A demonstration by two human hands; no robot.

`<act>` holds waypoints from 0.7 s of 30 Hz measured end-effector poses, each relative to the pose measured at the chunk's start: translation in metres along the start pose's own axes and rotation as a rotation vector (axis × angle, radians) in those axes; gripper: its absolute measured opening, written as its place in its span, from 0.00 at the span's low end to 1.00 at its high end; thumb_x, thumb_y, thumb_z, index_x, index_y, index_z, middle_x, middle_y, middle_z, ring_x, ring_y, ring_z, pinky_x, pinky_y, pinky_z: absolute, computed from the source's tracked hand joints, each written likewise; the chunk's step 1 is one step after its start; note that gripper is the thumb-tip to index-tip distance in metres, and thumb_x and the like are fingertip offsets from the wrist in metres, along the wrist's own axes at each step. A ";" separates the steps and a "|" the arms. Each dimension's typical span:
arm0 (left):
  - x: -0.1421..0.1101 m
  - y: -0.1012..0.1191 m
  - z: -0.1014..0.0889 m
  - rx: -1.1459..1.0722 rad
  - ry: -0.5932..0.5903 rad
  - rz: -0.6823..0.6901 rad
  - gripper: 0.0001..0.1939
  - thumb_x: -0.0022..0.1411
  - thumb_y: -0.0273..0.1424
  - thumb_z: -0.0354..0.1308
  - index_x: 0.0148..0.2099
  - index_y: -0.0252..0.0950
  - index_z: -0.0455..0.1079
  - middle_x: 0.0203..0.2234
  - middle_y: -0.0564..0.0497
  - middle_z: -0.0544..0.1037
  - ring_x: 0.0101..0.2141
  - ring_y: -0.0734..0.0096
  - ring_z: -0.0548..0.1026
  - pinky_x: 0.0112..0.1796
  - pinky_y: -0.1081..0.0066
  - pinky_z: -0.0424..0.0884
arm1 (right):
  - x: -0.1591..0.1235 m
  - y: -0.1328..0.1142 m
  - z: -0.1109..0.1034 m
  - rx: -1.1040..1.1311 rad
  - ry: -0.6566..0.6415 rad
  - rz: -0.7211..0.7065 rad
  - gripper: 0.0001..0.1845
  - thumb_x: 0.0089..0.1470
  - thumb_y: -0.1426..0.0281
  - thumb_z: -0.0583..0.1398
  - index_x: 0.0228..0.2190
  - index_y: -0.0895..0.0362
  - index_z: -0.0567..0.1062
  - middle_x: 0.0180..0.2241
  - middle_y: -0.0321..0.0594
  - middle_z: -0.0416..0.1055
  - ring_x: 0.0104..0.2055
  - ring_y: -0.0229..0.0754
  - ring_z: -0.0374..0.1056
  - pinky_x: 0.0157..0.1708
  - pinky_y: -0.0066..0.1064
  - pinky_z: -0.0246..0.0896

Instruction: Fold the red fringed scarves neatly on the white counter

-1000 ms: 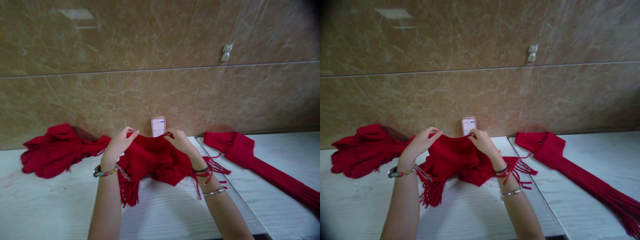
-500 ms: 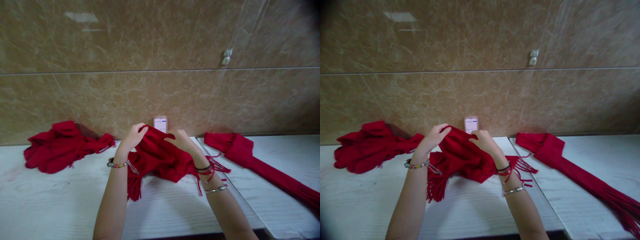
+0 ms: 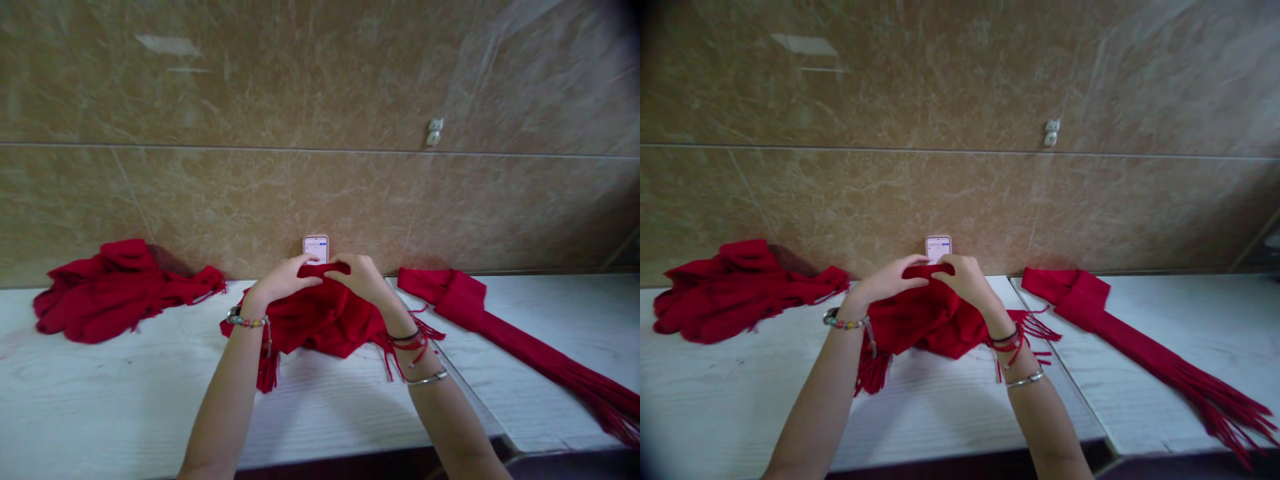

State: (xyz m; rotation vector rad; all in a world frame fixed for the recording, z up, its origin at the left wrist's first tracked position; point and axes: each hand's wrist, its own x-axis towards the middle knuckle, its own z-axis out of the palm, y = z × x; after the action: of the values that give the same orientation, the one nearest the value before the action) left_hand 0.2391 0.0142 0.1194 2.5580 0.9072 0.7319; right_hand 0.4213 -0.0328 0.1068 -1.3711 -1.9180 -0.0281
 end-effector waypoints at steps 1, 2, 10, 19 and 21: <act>0.002 0.004 0.002 -0.019 -0.008 0.020 0.17 0.55 0.38 0.51 0.44 0.37 0.69 0.41 0.49 0.75 0.41 0.66 0.71 0.43 0.70 0.64 | -0.001 0.000 -0.002 0.003 -0.002 -0.003 0.06 0.47 0.70 0.61 0.31 0.58 0.75 0.30 0.38 0.75 0.30 0.37 0.67 0.32 0.25 0.57; 0.003 0.007 0.001 -0.026 0.010 0.025 0.14 0.56 0.38 0.49 0.40 0.36 0.71 0.36 0.49 0.76 0.37 0.66 0.72 0.40 0.71 0.64 | -0.002 0.001 -0.003 -0.006 -0.015 -0.010 0.06 0.47 0.70 0.61 0.31 0.58 0.75 0.29 0.38 0.75 0.30 0.36 0.67 0.31 0.25 0.56; -0.018 -0.006 -0.039 -0.079 0.506 -0.103 0.15 0.54 0.40 0.50 0.30 0.34 0.69 0.25 0.52 0.73 0.29 0.70 0.69 0.32 0.72 0.64 | 0.005 0.009 -0.010 -0.093 -0.179 -0.064 0.06 0.46 0.74 0.59 0.30 0.60 0.76 0.28 0.39 0.74 0.28 0.36 0.66 0.29 0.24 0.55; -0.044 -0.007 -0.063 0.190 0.921 -0.385 0.13 0.55 0.38 0.48 0.34 0.37 0.69 0.28 0.51 0.75 0.32 0.66 0.72 0.35 0.70 0.66 | 0.008 0.013 -0.013 -0.149 0.024 0.032 0.12 0.48 0.76 0.54 0.31 0.59 0.77 0.32 0.44 0.76 0.33 0.41 0.69 0.33 0.26 0.58; -0.048 -0.008 -0.063 0.338 0.794 -0.469 0.13 0.55 0.36 0.49 0.38 0.37 0.69 0.34 0.48 0.75 0.37 0.62 0.72 0.40 0.67 0.65 | 0.007 0.016 -0.014 -0.093 0.041 0.025 0.12 0.46 0.78 0.55 0.30 0.58 0.77 0.31 0.41 0.76 0.32 0.39 0.69 0.33 0.26 0.59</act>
State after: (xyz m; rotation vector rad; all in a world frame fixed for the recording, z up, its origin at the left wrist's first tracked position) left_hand 0.1676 -0.0030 0.1501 2.1258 1.9242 1.5727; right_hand 0.4413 -0.0267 0.1141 -1.4447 -1.8863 -0.1335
